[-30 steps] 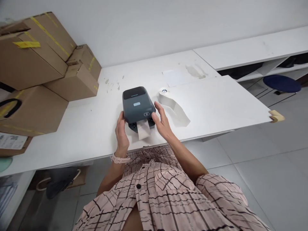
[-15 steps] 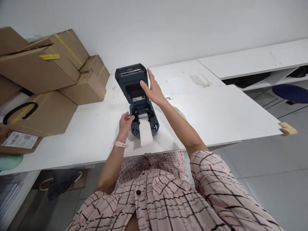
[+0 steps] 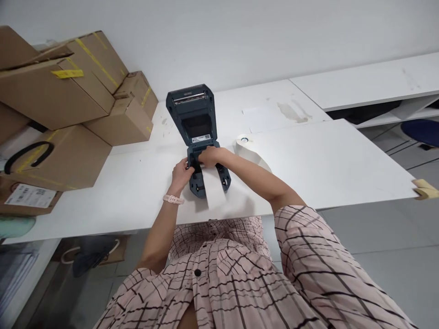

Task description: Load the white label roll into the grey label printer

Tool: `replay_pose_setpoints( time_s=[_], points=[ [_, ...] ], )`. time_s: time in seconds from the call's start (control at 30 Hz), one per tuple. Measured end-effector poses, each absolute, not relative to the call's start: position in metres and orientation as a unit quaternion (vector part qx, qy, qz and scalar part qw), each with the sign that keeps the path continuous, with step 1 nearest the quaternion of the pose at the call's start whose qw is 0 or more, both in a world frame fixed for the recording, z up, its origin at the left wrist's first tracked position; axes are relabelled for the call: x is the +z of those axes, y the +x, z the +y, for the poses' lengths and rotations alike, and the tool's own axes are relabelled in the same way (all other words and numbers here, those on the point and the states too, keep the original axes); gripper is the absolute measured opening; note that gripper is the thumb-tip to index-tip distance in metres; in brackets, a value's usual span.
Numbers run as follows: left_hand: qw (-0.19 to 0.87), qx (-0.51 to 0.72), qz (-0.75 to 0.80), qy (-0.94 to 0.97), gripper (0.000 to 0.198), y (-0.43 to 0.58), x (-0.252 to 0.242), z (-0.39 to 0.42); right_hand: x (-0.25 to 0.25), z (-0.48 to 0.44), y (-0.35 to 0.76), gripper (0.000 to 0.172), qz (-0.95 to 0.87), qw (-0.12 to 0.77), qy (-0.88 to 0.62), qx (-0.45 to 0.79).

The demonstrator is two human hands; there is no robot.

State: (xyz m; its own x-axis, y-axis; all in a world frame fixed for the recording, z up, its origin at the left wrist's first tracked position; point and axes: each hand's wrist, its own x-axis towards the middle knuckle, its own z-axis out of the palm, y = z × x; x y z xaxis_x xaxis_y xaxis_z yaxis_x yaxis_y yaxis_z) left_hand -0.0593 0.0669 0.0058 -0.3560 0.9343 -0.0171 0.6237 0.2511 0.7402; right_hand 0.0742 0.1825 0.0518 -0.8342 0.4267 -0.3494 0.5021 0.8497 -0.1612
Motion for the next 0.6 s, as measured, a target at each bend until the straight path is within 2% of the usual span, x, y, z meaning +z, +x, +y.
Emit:
replay_pose_setpoints(
  time_s=[0.17,0.27,0.33,0.43,0.5,0.6],
  points=[
    [0.218,0.313,0.762,0.523,0.055,-0.060,0.008,0.063,0.064,0.187,0.077,0.049,0.942,0.172,0.196,-0.210],
    [0.220,0.328,0.754,0.526,0.056,-0.059,0.006,0.061,0.084,0.189,0.097,0.051,0.934,0.143,0.137,-0.297],
    [0.221,0.338,0.748,0.527,0.055,-0.059,0.005,0.059,0.102,0.190,0.130,0.048,0.915,0.053,0.059,-0.396],
    [0.227,0.355,0.743,0.519,0.057,-0.058,0.004,0.057,0.127,0.181,0.206,0.042,0.856,-0.144,-0.010,-0.496],
    [0.236,0.370,0.747,0.500,0.060,-0.057,0.002,0.056,0.133,0.168,0.262,0.039,0.812,-0.265,0.019,-0.519],
    [0.251,0.391,0.753,0.467,0.064,-0.057,-0.003,0.057,0.121,0.152,0.335,0.036,0.706,-0.467,0.147,-0.512]
  ],
)
